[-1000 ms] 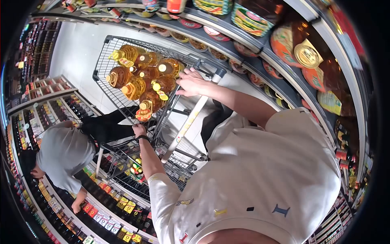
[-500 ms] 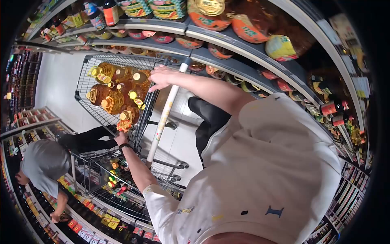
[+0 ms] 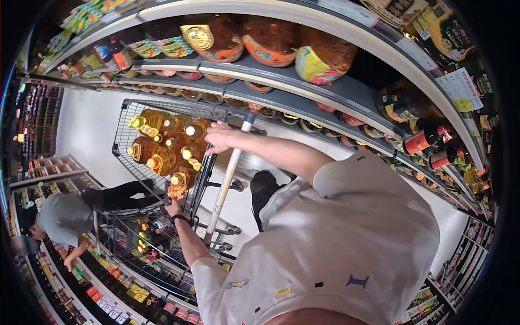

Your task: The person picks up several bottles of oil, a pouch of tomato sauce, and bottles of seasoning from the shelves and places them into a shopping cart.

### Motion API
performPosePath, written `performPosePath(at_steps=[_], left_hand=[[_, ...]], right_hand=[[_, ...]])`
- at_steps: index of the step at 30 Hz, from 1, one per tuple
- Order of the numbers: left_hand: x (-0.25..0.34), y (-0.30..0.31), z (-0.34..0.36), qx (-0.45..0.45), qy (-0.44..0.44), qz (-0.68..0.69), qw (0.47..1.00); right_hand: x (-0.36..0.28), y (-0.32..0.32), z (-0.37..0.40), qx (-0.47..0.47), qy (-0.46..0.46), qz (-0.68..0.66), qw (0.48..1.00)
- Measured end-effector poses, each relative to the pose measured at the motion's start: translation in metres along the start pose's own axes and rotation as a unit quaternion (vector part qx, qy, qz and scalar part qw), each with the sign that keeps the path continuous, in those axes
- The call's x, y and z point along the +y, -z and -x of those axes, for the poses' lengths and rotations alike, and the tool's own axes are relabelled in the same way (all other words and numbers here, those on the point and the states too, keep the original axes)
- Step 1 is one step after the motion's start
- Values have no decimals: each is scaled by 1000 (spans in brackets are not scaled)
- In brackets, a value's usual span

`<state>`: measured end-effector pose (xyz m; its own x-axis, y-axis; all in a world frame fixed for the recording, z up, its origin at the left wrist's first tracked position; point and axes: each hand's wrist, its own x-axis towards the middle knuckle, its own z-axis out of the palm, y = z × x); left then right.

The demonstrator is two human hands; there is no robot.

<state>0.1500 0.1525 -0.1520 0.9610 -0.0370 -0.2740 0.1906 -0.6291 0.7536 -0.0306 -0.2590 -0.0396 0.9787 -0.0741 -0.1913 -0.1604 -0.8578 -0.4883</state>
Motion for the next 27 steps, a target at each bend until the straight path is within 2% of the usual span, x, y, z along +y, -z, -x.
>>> performPosePath(at_steps=[4,6,7,8,11,13,15,16,17,18,20,22,24,26,27], left_hand=[[-12,-2,46,-2,24,20,1000],[-35,-4,61,-26,81,73,994],[-12,-13,93,-7,114,69,991],[-16,-19,103,-26,113,97,989],[-30,-26,133,-37,91,73,993],[-38,-29,150,-5,97,46,994],[-44,-36,173,-15,112,17,993],[-41,-39,188,-20,129,-11,991],[-40,-46,207,19,109,-32,993],[-36,-48,220,4,66,-81,995],[-4,-52,269,26,87,-142,986],[-52,-55,251,-4,106,-139,985],[-20,-57,304,23,78,-202,976],[-34,-58,323,37,90,-210,973],[-46,-62,329,56,73,-208,974]], right_hand=[[3,-12,50,22,-6,-23,999],[3,-3,85,-1,0,-35,999],[7,-10,97,12,-4,-28,1000],[9,-15,109,28,-6,-19,999],[19,-19,147,17,-7,-17,1000],[18,-23,171,26,4,-1,1000],[27,-29,196,35,10,7,999],[33,-33,209,43,20,14,999],[37,-34,220,41,27,19,999],[41,-37,232,40,24,21,999],[41,-36,256,18,16,22,999],[42,-35,280,14,12,31,999],[39,-29,305,-37,-23,0,999],[31,-33,331,-40,-33,6,999],[31,-38,345,-11,-30,17,999]])
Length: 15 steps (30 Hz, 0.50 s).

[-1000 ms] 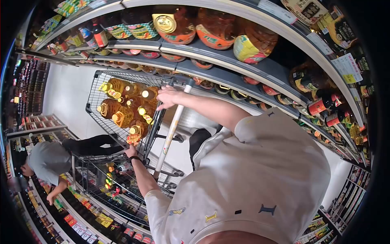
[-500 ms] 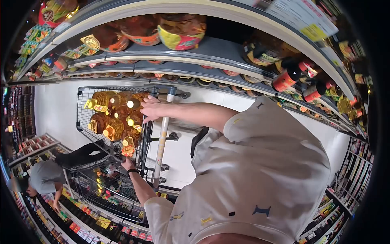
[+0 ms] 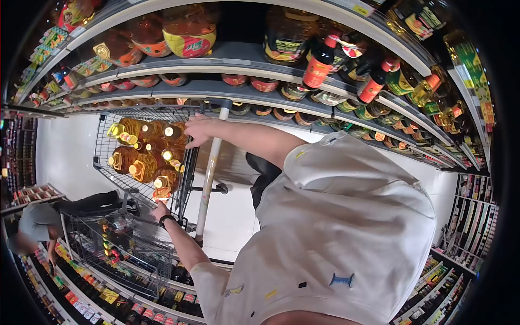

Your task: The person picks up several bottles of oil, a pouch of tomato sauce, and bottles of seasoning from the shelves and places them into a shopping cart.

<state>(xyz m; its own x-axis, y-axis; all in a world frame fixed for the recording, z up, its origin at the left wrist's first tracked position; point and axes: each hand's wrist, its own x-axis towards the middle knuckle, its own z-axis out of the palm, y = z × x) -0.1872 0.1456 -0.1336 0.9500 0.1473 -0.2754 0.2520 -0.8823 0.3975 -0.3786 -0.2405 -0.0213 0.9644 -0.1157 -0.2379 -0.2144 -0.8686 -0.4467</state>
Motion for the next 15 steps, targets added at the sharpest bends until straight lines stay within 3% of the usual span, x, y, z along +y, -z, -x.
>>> performPosePath(at_steps=[1,3,7,11,15], left_hand=[[1,1,12,23,-14,4,1000],[-3,8,38,-19,-2,-9,1000],[-16,-11,86,34,15,-7,999],[-24,-8,140,-29,11,7,1000],[-39,-15,193,-15,14,-31,999]], right_hand=[[-1,-2,14,32,2,9,999],[0,-9,38,44,2,10,999],[19,-31,83,47,9,10,999],[25,-36,134,55,5,-16,998],[36,-49,184,8,-5,-57,998]])
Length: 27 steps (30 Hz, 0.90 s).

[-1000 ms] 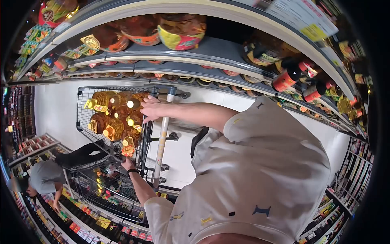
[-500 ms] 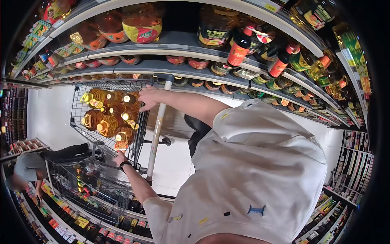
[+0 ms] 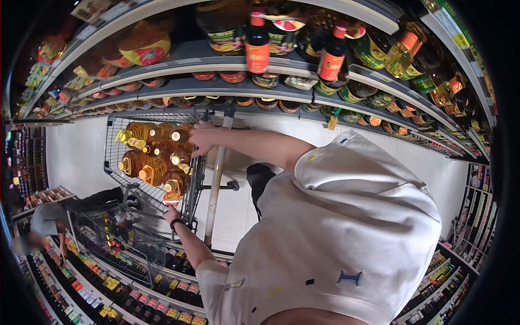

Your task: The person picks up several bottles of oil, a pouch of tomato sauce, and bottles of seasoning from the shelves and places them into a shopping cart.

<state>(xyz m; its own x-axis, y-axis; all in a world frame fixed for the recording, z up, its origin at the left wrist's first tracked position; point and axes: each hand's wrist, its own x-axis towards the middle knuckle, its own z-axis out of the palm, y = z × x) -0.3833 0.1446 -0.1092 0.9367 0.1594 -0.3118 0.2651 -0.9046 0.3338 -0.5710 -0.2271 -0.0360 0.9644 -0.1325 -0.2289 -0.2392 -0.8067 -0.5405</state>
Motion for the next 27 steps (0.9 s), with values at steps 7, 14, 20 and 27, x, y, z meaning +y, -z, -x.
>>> performPosePath(at_steps=[7,14,20,27], left_hand=[[-71,-30,51,-73,-25,157,985],[-92,-57,168,-66,-15,265,962],[-127,-86,245,-28,-46,8,999],[-143,-106,366,22,-12,86,996]], right_hand=[[16,-24,103,86,33,-22,996],[42,-22,204,26,29,6,999],[72,-42,294,69,55,50,995],[93,-60,390,84,70,13,994]])
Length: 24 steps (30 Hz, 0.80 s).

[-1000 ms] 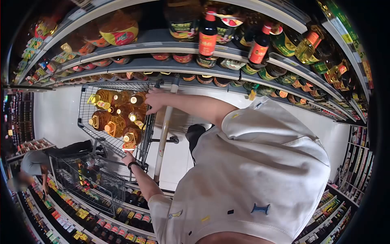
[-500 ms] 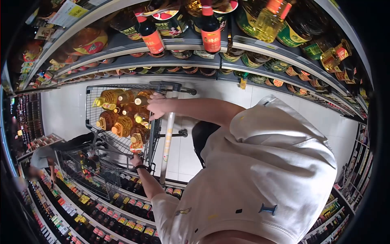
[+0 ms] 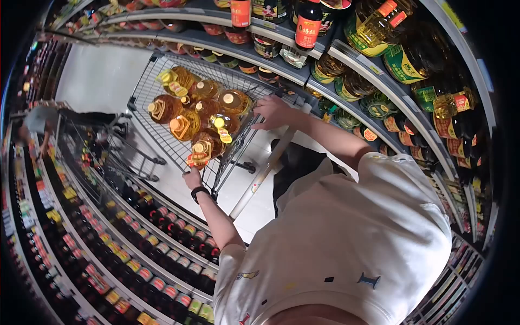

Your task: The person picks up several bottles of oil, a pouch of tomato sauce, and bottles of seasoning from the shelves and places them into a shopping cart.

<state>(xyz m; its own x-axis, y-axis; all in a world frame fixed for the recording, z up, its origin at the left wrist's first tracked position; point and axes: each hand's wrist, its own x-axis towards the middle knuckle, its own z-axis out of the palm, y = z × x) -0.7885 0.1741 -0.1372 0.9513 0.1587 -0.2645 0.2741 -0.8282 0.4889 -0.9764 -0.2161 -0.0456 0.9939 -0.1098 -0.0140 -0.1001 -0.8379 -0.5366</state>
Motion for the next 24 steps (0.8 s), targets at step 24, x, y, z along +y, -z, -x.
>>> performPosePath(at_steps=[24], left_hand=[[-79,-21,230,-69,60,172,981]], right_hand=[[10,30,235,-82,-35,-31,996]])
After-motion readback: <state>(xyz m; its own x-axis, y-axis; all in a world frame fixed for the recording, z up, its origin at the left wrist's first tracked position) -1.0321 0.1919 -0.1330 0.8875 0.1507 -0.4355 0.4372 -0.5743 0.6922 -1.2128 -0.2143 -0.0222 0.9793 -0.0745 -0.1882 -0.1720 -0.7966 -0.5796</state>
